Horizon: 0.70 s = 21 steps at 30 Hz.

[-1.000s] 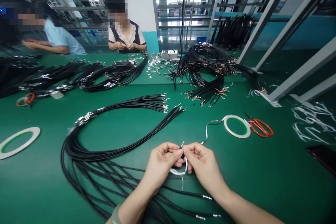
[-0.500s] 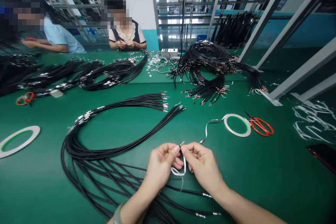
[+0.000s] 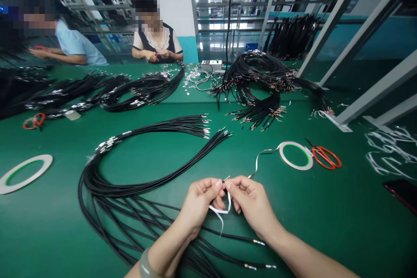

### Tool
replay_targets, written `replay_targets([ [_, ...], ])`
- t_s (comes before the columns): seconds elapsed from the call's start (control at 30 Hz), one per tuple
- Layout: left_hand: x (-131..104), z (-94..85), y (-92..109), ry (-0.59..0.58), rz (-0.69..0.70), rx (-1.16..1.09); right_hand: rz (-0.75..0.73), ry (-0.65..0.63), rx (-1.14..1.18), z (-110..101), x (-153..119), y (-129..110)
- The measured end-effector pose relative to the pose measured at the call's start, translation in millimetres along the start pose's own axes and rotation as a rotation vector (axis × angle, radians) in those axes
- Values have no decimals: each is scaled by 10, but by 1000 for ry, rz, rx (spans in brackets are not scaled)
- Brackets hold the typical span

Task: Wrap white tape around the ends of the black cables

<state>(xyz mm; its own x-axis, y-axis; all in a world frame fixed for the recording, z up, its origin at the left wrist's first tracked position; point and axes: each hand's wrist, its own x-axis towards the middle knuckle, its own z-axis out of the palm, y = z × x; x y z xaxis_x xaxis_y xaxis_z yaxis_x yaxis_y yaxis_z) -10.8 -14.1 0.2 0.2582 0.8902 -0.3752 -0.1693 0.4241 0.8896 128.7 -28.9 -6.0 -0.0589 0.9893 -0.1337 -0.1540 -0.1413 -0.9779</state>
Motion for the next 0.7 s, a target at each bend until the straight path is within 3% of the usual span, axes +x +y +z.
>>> replay_targets([
  [0.7, -24, -4, 59, -43, -54, -37, -57, -41, 0, -42, 17, -36],
])
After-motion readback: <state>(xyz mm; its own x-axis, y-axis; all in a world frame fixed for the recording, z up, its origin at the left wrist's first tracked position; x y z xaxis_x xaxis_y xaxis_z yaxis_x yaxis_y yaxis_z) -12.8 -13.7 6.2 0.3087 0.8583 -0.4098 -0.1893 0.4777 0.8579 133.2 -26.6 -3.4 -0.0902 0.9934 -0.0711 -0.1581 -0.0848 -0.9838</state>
